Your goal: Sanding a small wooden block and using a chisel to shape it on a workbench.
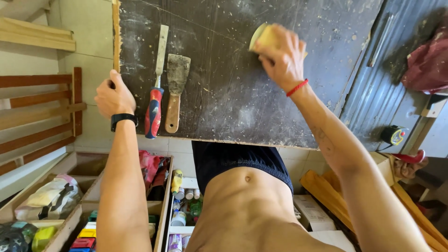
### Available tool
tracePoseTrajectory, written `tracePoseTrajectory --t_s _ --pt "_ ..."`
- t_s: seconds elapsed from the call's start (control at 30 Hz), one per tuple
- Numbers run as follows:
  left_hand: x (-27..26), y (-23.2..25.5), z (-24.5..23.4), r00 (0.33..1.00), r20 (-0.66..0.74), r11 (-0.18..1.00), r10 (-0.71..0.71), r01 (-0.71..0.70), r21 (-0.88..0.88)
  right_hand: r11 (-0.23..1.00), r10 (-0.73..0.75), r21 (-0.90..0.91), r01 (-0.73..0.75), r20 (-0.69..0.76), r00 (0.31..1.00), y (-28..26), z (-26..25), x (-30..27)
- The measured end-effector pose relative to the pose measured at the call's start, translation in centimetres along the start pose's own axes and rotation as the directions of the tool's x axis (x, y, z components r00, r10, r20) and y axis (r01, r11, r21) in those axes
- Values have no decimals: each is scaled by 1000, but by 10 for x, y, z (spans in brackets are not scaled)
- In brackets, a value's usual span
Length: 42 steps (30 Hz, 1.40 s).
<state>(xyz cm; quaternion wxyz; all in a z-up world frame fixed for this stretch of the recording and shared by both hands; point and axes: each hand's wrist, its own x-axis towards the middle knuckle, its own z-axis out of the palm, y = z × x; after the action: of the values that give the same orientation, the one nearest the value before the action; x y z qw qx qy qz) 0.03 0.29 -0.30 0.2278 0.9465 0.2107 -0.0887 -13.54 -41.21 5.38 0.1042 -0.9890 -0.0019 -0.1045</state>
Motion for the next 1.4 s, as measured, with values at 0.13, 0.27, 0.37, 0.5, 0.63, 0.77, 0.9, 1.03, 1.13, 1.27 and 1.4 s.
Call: tracePoseTrajectory --t_s 0.13,0.27,0.37,0.5,0.63,0.77,0.9,1.03,1.13,1.27,1.4 --pt "-1 -2 0 1000 0 1000 6 -6 -10 999 44 -15 -45 -36 998 -9 -1 0" --pt "0 0 5 1000 4 1000 7 -7 -9 999 15 -49 -15 3 1000 -9 -9 -5" --pt "1 -4 3 1000 -9 1000 0 0 0 996 -2 -90 2 -8 1000 -8 -8 -12" --pt "-1 2 -2 1000 19 1000 -15 15 2 995 -50 -87 49 -6 999 4 -13 -16" --pt "0 1 2 1000 7 1000 1 -2 8 1000 22 0 -22 10 1000 -14 -6 2" --pt "-1 0 0 1000 -2 1000 19 -19 -13 998 -34 -50 34 8 999 -6 -7 -6" --pt "2 -7 6 1000 -16 1000 26 -25 13 996 -27 -90 29 22 999 2 -12 -19" --pt "2 -5 7 1000 -25 1000 15 -15 8 999 -4 -53 3 -17 1000 -13 2 4" --pt "2 -7 7 1000 -20 1000 10 -10 14 998 -19 -54 19 3 1000 -16 -1 -3" --pt "1 -6 8 999 -27 1000 24 -24 -3 998 64 -20 -63 16 998 9 -4 -21" --pt "0 -3 4 999 -33 999 40 -40 -1 984 178 40 -176 -38 983 -2 16 -10"
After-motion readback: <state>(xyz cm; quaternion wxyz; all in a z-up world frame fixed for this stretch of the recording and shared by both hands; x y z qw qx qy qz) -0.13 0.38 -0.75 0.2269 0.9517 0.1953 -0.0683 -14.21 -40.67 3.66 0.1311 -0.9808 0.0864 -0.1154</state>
